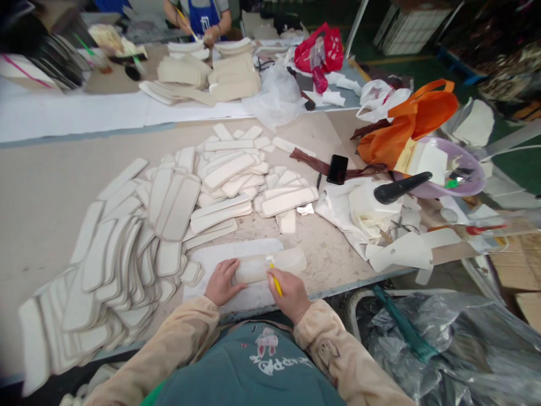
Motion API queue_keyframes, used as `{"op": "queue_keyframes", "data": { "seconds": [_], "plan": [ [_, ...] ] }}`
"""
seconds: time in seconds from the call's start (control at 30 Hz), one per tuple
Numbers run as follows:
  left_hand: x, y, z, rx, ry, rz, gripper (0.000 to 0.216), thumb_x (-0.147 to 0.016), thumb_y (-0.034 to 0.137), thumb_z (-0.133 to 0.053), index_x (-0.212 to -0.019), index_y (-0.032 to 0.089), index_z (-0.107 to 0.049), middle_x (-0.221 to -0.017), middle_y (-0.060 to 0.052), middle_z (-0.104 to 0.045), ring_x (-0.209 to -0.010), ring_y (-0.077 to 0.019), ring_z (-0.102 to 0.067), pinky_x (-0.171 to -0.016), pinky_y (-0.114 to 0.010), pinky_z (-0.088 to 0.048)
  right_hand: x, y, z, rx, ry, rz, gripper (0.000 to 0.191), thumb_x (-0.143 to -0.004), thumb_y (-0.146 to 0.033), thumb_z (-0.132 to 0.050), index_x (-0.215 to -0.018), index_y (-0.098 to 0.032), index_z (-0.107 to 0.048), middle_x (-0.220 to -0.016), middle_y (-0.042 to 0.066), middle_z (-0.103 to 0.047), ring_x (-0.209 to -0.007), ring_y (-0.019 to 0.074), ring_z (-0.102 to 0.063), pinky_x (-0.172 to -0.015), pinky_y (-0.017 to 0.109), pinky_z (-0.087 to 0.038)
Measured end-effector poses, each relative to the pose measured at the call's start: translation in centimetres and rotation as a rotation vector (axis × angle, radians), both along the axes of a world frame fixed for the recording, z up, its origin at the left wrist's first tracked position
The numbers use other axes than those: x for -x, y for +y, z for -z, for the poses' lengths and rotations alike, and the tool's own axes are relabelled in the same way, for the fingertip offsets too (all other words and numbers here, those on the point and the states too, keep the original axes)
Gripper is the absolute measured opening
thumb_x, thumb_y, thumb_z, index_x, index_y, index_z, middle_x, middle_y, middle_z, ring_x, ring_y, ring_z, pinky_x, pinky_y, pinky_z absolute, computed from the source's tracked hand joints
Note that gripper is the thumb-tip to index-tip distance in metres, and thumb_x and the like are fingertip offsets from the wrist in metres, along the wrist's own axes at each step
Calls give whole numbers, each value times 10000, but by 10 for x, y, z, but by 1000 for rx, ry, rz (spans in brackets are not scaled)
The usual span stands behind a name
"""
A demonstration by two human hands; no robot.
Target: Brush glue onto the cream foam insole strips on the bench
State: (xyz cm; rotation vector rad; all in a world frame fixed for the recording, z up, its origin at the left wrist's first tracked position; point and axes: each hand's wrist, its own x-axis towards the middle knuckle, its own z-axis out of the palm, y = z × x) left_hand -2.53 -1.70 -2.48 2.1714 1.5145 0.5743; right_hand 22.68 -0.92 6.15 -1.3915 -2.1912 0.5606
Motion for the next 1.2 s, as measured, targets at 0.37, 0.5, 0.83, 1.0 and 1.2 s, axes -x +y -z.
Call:
{"op": "queue_keyframes", "data": {
  "seconds": [0.37, 0.5, 0.83, 1.0, 1.2],
  "plan": [
    [1, 1, 2, 5, -24, -12, 716, -673, 554, -666, -1240, 161, -474, -1193, -164, -521, -1097, -307, -468, -936, -505, -423, 20, 4, 5, 165, -173, -98, 227, -899, -274, -443, -941, -191, -651, -775, 51, -687, -729, 152, -639, -681, 231, -456],
    [0, -1, -1, 50, -35, -27, 727, -670, 579, -652, -1247, 175, -474, -1212, -158, -514, -1113, -308, -470, -949, -513, -406, 46, -5, -2, 551, 398, -91, 261, -916, -341, -411, -1009, -190, -603, -737, 14, -656, -649, 118, -617, -639, 214, -488],
    [0, -4, -4, 104, -67, -63, 765, -643, 596, -665, -1246, 161, -486, -1213, -159, -515, -1129, -306, -466, -967, -514, -392, 33, 2, 15, 805, 525, 276, 313, -846, -476, -479, -863, -190, -606, -565, -16, -569, -509, 129, -533, -519, 238, -478],
    [0, -4, 0, 73, -72, -53, 762, -649, 599, -658, -1240, 150, -491, -1213, -163, -516, -1131, -299, -463, -971, -502, -397, 25, -1, 5, 770, 547, 356, 307, -851, -473, -479, -871, -193, -602, -581, -15, -578, -501, 124, -526, -514, 235, -469],
    [0, -2, -2, 64, -37, -49, 716, -659, 558, -673, -1244, 189, -485, -1217, -144, -511, -1121, -312, -476, -961, -520, -405, 40, -6, 19, 827, 586, 166, 303, -862, -451, -459, -874, -183, -600, -564, -25, -573, -503, 118, -535, -513, 227, -468]
  ]
}}
